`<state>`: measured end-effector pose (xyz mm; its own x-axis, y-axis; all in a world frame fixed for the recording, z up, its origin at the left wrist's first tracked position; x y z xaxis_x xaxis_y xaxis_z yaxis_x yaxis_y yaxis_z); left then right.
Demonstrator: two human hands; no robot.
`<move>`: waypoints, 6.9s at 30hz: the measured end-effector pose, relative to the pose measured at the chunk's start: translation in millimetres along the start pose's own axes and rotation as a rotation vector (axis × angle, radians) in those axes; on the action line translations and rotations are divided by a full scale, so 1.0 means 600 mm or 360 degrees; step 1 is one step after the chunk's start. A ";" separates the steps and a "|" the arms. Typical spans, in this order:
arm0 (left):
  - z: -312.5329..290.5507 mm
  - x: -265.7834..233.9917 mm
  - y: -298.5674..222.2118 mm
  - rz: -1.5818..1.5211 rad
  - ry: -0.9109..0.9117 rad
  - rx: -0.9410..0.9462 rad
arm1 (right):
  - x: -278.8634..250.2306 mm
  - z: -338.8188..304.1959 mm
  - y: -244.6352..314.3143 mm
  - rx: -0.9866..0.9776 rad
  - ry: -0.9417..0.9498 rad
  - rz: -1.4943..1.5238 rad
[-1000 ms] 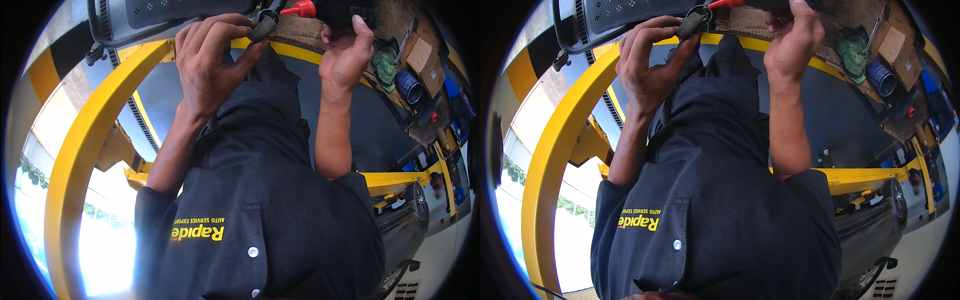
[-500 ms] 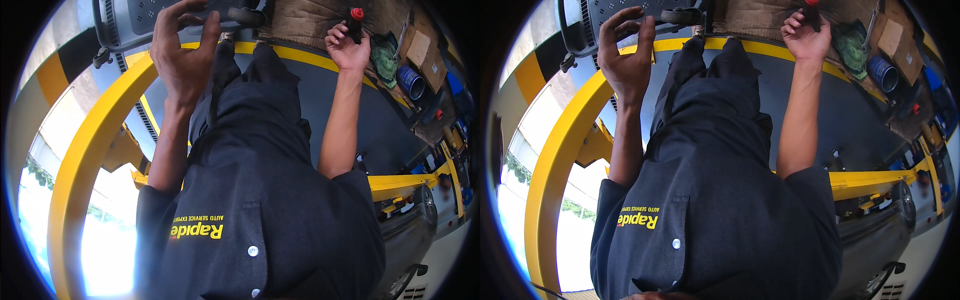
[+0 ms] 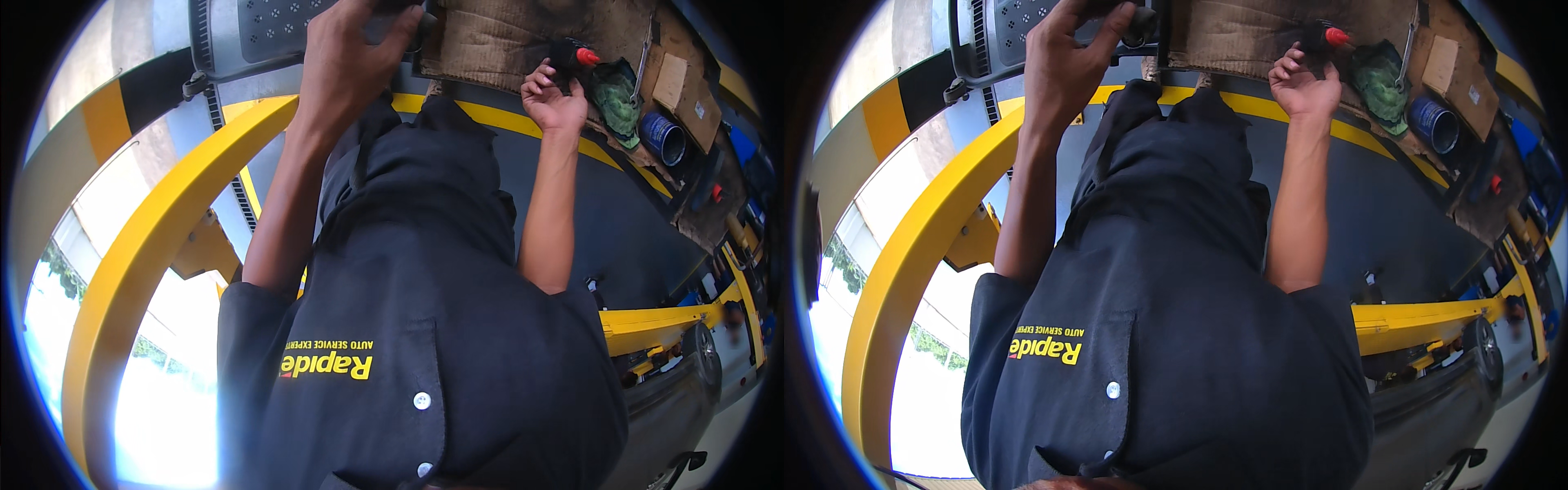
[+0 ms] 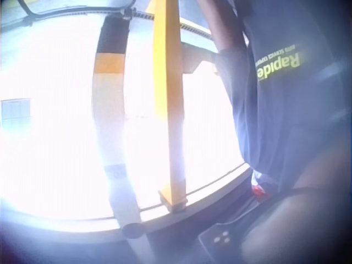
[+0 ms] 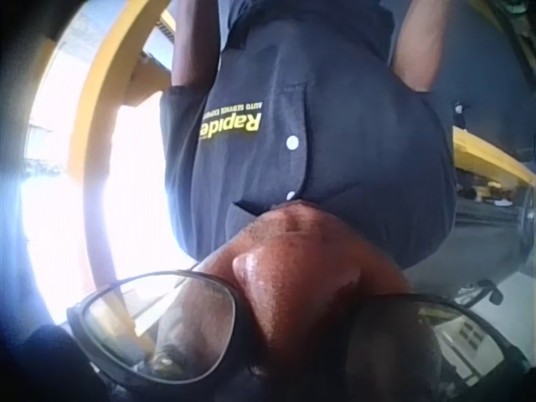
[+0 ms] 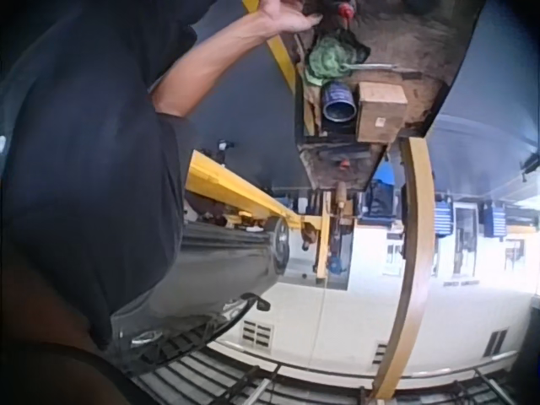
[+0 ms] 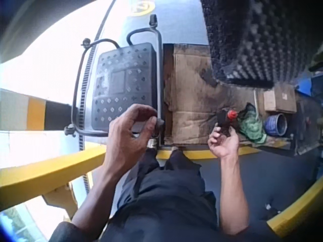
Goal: The person lubricates the joints of a black metal frame using a red-capped bottle. They apply the lubricant to each joint, then rotate the joints by hand to distribute the lubricant.
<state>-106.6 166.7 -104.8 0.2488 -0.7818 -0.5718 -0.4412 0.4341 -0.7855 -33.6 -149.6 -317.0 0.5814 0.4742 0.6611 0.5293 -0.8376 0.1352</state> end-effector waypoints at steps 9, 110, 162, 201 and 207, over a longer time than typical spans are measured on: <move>0.049 -0.055 0.055 -0.0623 -0.0022 -0.0003 | 0.198 -0.183 -0.148 -0.0984 0.0706 -0.1837; -0.015 -0.111 0.283 0.0497 0.0413 0.0755 | 0.400 -0.287 -0.292 -0.0708 0.0838 -0.4447; -0.018 -0.102 0.287 0.0495 0.0380 0.0752 | 0.409 -0.280 -0.275 -0.0660 0.0781 -0.4266; -0.004 -0.111 0.279 0.0508 0.0572 0.0698 | 0.399 -0.267 -0.281 -0.0877 0.1096 -0.4314; 0.002 -0.119 0.282 0.0403 0.0497 0.0797 | 0.378 -0.245 -0.282 -0.1048 0.0717 -0.4758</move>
<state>-198.1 296.7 -197.2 -0.1066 -0.6882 -0.7176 0.0218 0.7199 -0.6937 -82.0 59.8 -81.4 -0.3357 -0.2308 -0.9133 -0.6956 0.7145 0.0751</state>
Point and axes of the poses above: each hand's wrist, its own z-axis towards the middle knuckle, its own x-axis out of the palm, y = z × x, the point moved 2 cm from there along z, towards the middle knuckle, and after that the axes turned 15 degrees about -x, right-handed, at the moved point
